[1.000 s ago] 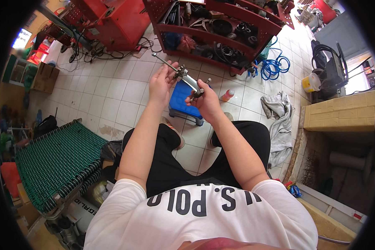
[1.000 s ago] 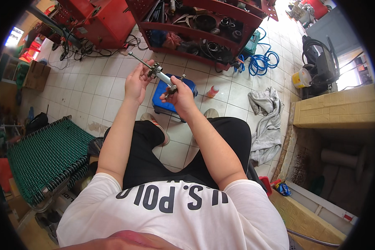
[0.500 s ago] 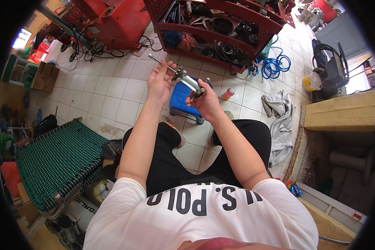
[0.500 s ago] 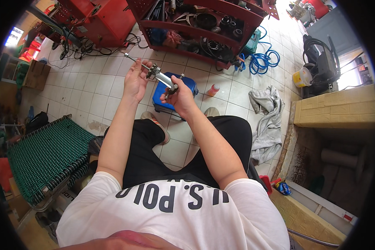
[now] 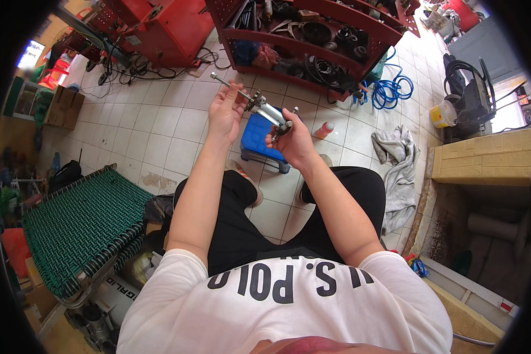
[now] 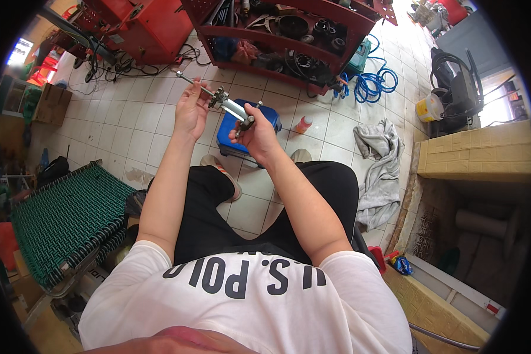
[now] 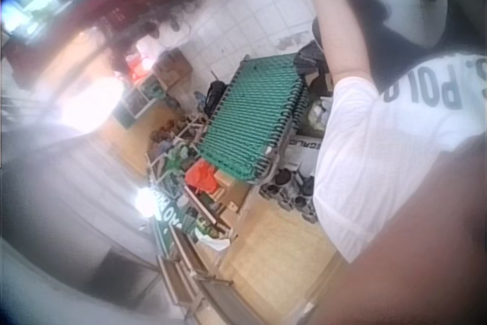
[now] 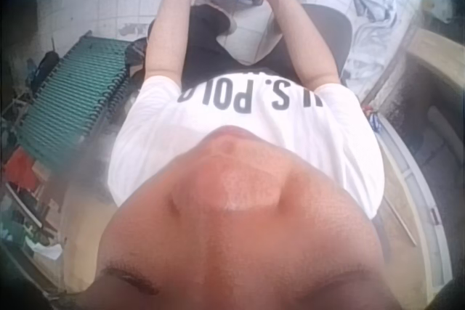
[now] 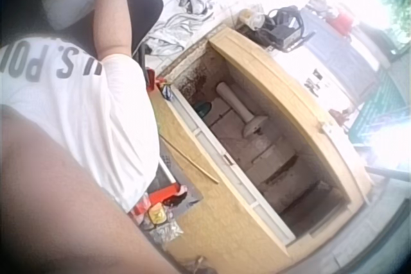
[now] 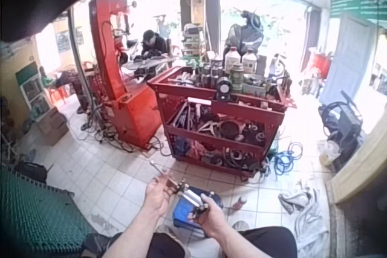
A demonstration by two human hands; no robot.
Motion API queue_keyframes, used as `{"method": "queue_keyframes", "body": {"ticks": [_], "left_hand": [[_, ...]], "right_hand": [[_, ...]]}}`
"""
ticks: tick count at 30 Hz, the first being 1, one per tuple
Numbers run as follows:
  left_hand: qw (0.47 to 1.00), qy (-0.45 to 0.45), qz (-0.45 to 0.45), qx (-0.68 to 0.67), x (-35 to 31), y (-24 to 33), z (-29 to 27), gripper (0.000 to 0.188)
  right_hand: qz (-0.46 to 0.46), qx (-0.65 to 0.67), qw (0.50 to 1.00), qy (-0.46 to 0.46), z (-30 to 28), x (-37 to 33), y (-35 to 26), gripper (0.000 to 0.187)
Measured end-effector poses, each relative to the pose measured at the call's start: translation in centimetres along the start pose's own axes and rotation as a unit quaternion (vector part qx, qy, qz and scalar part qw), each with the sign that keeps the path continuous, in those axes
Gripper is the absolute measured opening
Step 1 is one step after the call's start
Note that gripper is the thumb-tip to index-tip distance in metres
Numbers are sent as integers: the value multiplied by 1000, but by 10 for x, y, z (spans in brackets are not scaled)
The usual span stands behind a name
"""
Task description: The person assembles a small mechanical component, likely a starter motor, by hand. They attach a gear to a shaft, insert the shaft into a cylindrical housing, and then use a screwdriver to tighten a screw on the assembly.
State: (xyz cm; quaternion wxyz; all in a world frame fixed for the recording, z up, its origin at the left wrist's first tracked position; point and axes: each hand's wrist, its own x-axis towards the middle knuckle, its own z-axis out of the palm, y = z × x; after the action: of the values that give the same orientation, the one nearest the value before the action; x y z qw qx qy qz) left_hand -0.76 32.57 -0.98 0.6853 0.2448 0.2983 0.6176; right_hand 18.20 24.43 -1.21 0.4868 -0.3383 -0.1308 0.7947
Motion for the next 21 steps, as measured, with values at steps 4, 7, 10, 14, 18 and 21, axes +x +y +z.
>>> {"method": "queue_keyframes", "body": {"ticks": [4, 7, 10, 14, 18, 21], "left_hand": [[998, -32, -27, -50, -13, 16, 29, 25], [1000, -26, -5, 12, -11, 11, 22, 25], [995, 9, 21, 95, 1, -1, -6, 31], [994, 39, 13, 98, 4, -3, -8, 32], [999, -27, -31, -19, -13, 15, 26, 35], [998, -55, -20, 20, -14, 15, 23, 38]], "right_hand": [[-2, 17, 1000, 9, 2, 0, 0, 45], [-1, 23, 1000, 12, 3, -2, -1, 45], [-2, 18, 1000, 18, 9, -3, -2, 45], [6, 7, 1000, -1, 3, -1, 2, 44], [7, 44, 999, 3, 2, -1, 3, 46], [2, 54, 998, 6, 5, -2, 1, 47]]}}
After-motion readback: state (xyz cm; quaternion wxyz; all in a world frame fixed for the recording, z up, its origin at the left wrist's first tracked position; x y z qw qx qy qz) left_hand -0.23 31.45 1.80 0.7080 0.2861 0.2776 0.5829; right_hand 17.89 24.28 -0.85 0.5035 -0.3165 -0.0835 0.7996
